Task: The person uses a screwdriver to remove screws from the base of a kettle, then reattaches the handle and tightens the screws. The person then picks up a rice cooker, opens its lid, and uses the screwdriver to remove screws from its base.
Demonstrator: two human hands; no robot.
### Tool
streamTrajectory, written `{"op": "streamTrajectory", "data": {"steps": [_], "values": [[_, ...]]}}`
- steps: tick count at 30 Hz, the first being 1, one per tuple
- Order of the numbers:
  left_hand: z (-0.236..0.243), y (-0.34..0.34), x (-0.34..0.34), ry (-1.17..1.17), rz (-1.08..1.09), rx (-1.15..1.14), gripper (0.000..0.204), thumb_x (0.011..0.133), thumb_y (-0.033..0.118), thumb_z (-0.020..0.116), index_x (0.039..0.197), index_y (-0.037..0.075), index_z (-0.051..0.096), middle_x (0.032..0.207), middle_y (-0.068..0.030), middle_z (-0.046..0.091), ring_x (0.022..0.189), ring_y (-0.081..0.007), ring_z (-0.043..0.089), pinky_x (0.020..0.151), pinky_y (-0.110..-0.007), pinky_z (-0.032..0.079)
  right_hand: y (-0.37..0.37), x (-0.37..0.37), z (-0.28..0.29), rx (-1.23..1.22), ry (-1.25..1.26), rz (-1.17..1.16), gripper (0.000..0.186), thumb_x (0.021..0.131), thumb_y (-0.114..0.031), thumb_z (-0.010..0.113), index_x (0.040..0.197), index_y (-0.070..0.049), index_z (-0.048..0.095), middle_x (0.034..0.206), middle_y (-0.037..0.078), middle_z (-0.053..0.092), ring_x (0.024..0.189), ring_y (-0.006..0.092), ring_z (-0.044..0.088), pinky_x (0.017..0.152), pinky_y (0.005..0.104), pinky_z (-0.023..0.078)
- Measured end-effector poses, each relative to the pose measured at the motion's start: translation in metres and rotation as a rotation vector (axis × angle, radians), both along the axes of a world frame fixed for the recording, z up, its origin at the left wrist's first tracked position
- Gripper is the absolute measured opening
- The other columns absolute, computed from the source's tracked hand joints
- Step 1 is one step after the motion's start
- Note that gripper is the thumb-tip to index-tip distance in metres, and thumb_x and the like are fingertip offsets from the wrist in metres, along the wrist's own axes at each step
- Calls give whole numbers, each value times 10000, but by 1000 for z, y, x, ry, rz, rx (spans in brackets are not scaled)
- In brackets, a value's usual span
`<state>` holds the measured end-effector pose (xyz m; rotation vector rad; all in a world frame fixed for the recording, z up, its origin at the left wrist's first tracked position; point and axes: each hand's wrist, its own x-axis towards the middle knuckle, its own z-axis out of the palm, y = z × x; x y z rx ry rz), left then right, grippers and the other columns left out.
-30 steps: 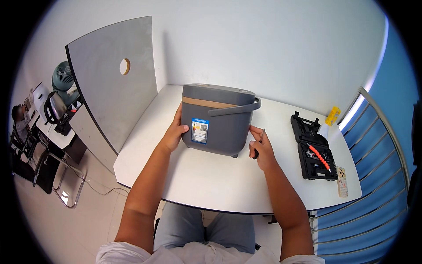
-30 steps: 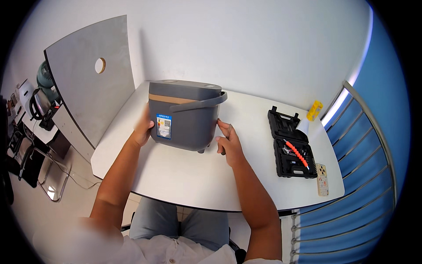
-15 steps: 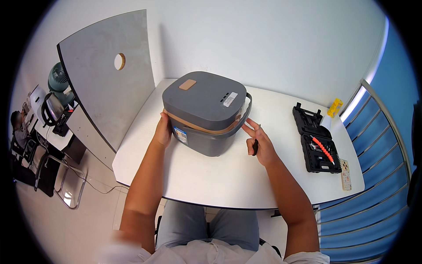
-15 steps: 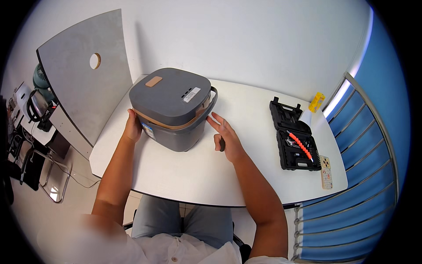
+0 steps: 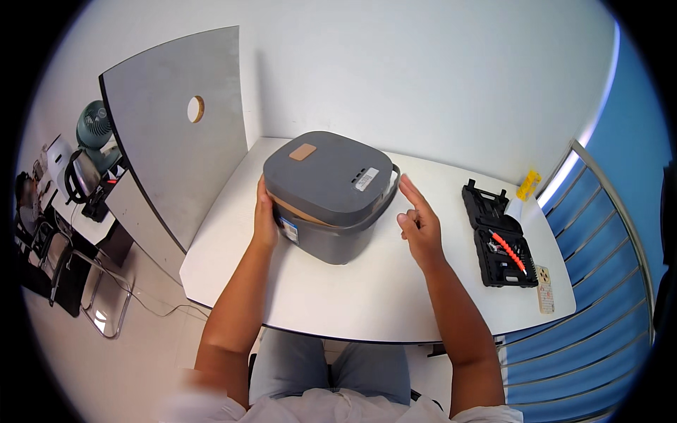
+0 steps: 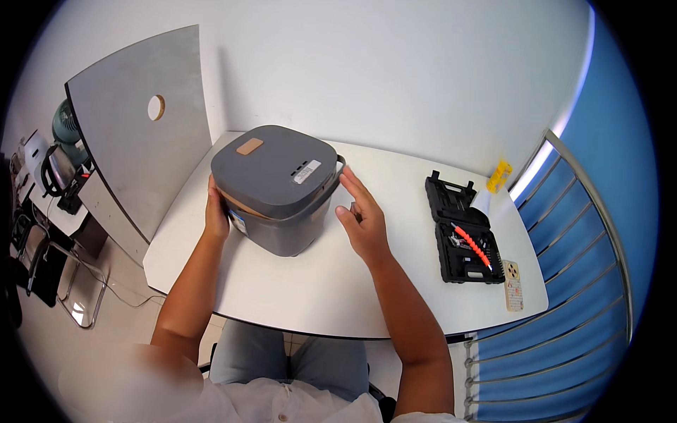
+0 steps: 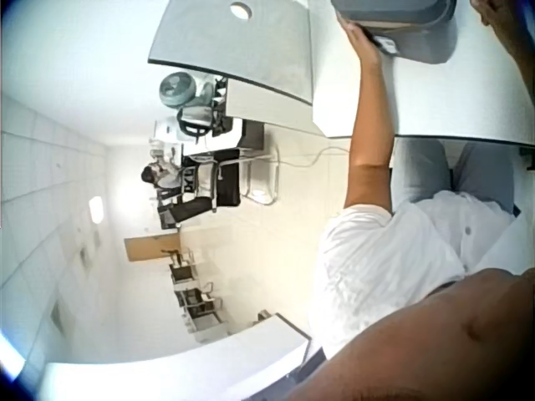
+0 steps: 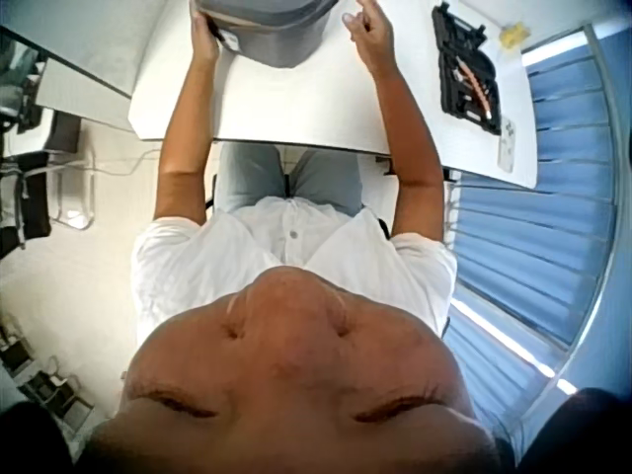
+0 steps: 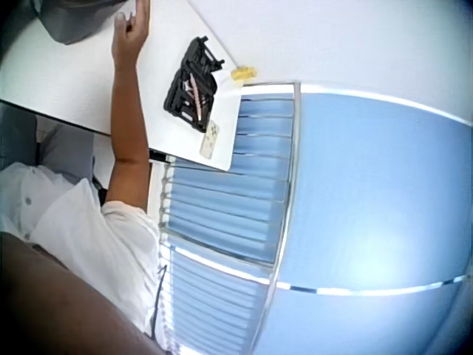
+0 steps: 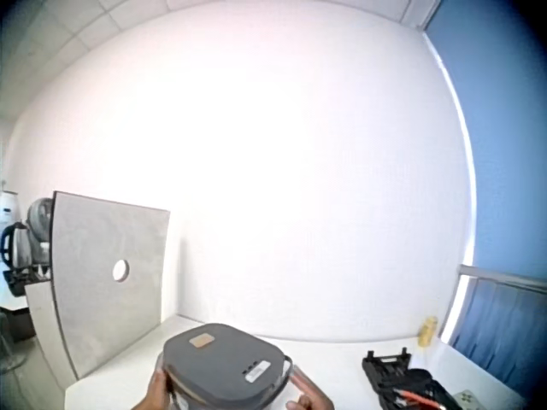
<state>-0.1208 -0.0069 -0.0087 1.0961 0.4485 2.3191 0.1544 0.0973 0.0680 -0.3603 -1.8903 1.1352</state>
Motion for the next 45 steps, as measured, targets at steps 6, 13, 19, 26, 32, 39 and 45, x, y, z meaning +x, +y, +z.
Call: {"op": "streamTrajectory", "data": {"steps": [6,13,19,26,32,39,45], "values": [[4,-4,0,445,460,-304,798,901,660,267,1418,52,252,1427,-86,324,1338,-207,254,1101,-347,154,2,-20,25,294,79,125,616,736,-136,701,1306,-48,486,1424,109,410,542,19,362,528,155,344],[17,-9,10,418,486,-320,857,879,671,336,1425,18,236,1443,-138,296,1355,-240,242,1108,-361,164,34,-25,-13,467,112,-167,613,685,-265,791,1213,-45,572,1319,125,513,539,40,364,493,174,332],[14,-10,7,341,440,-329,795,889,575,452,1427,34,229,1429,-152,316,1339,-266,277,1102,-359,195,13,-49,54,462,-139,-252,473,777,-280,708,1178,-56,591,1196,87,583,760,127,555,649,243,440],[7,-3,53,564,623,-392,909,880,539,487,1445,-22,50,1463,-247,183,1352,-355,212,1095,-413,207,65,-47,44,51,-92,-665,412,870,-386,593,1079,-31,597,880,73,620,822,173,580,726,307,460],[26,-25,76,829,710,-528,690,901,441,472,1374,-6,244,1433,-218,155,1327,-376,208,1090,-453,193,59,24,34,-417,65,-186,555,948,-465,440,1318,-52,464,858,41,614,547,85,496,469,209,386],[-10,7,59,466,349,-589,792,927,535,378,1420,-32,127,1491,-244,42,1379,-391,96,1107,-460,136,27,7,20,-260,-19,-265,615,887,-393,548,1356,-25,403,836,34,579,470,40,437,389,173,318],[1,-6,79,828,810,-601,708,920,561,351,1360,11,284,1473,-281,66,1345,-447,147,1075,-514,150,66,2,24,-332,62,-373,465,885,-309,555,1256,-30,528,749,-11,553,475,39,436,403,187,337]]}}
